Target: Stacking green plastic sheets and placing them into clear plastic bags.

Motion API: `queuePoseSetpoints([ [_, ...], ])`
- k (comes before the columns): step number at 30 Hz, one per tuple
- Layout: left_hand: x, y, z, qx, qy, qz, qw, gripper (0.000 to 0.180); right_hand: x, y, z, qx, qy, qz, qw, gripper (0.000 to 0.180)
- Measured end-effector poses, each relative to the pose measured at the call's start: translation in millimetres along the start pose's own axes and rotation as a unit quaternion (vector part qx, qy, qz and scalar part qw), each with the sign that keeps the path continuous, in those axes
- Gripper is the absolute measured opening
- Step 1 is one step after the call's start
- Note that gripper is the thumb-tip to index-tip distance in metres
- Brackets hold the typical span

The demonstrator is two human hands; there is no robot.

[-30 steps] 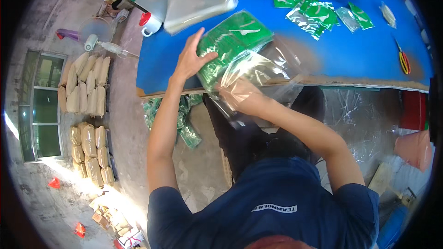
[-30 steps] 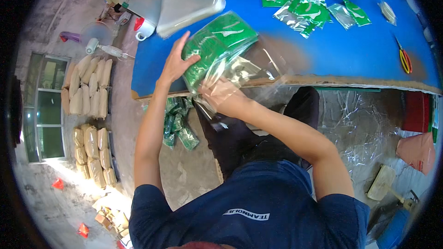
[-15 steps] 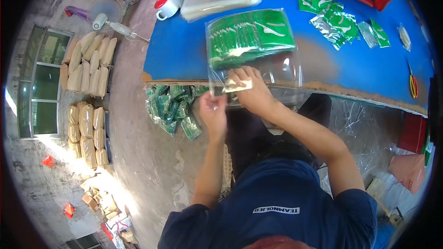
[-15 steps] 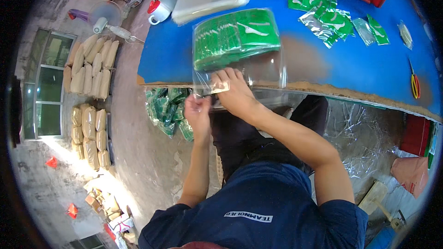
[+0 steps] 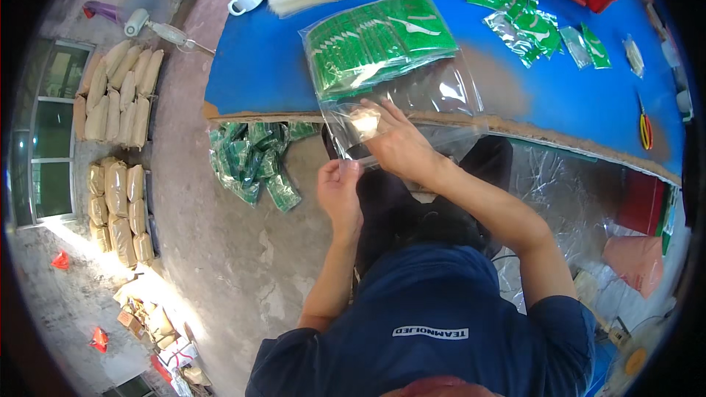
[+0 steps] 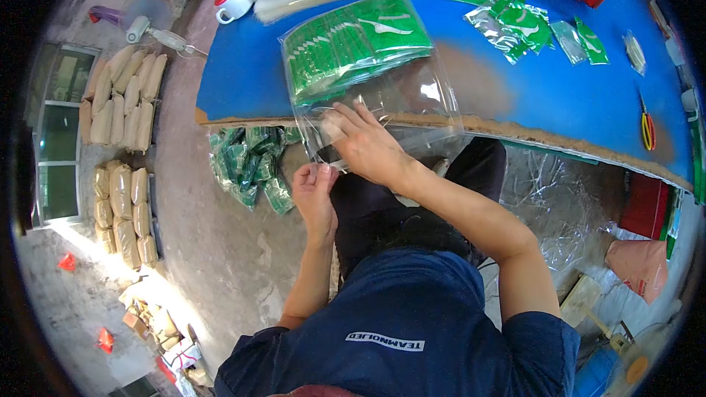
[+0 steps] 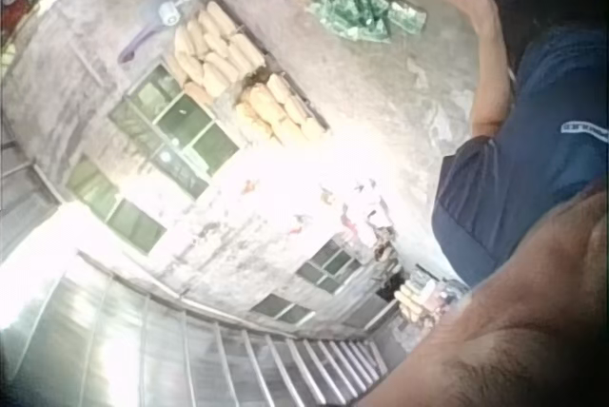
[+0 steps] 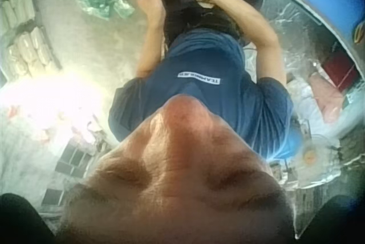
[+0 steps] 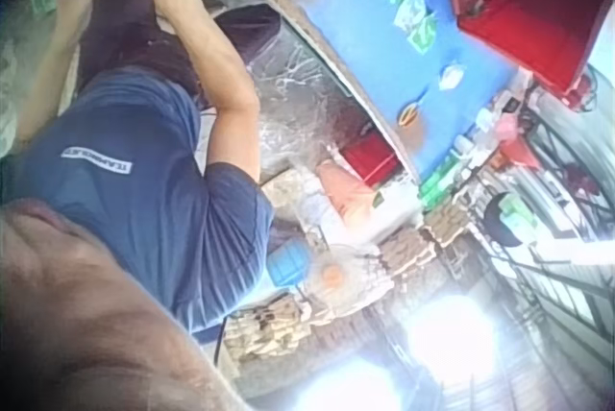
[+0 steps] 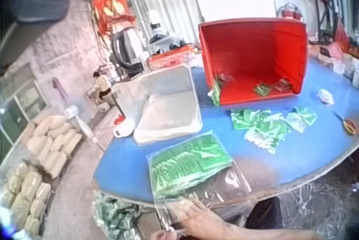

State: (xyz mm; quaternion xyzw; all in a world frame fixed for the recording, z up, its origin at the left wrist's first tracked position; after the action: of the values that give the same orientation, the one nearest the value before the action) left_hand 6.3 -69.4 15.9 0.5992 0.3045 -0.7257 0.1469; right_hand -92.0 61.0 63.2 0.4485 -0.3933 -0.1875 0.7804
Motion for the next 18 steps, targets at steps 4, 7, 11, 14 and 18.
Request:
queuePoseSetpoints([
  [4, 3.4, -16.9, -1.5, 0.011, 0.048, -0.039, 0.998, 0.022, -1.6, -1.0, 11.0, -0.034, -0.013, -0.028, 0.999, 0.042],
  [7, 11.3, -13.5, -0.9, 0.054, 0.047, 0.007, 0.997, 0.024, -14.4, -1.4, 14.7, -0.046, -0.042, -0.089, 0.994, 0.045],
  [11, 1.2, -7.9, 0.5, 0.031, 0.035, 0.002, 0.999, 0.026, -26.5, 15.1, 23.0, 0.018, -0.070, -0.114, 0.991, 0.046],
  [14, 1.7, -10.8, 1.8, 0.026, 0.033, -0.001, 0.999, 0.027, -34.9, 21.7, 25.3, -0.047, -0.068, -0.131, 0.988, 0.046],
  [18, 12.5, -14.0, -8.3, 0.036, 0.026, -0.009, 0.999, 0.028, -8.9, 9.7, 17.9, -0.044, -0.039, -0.100, 0.993, 0.045],
])
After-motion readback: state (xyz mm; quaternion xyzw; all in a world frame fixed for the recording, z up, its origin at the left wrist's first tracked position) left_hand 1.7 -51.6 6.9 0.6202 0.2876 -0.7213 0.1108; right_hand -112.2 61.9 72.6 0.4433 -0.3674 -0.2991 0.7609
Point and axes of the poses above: each hand's wrist, its own z-axis towards the middle knuckle, its own y-axis out of the back of the hand, x = y × z, the point moved 3 cm from there along z, towards the middle knuckle, and after that the axes turned 15 degrees about -y, right-handed, at the moved point
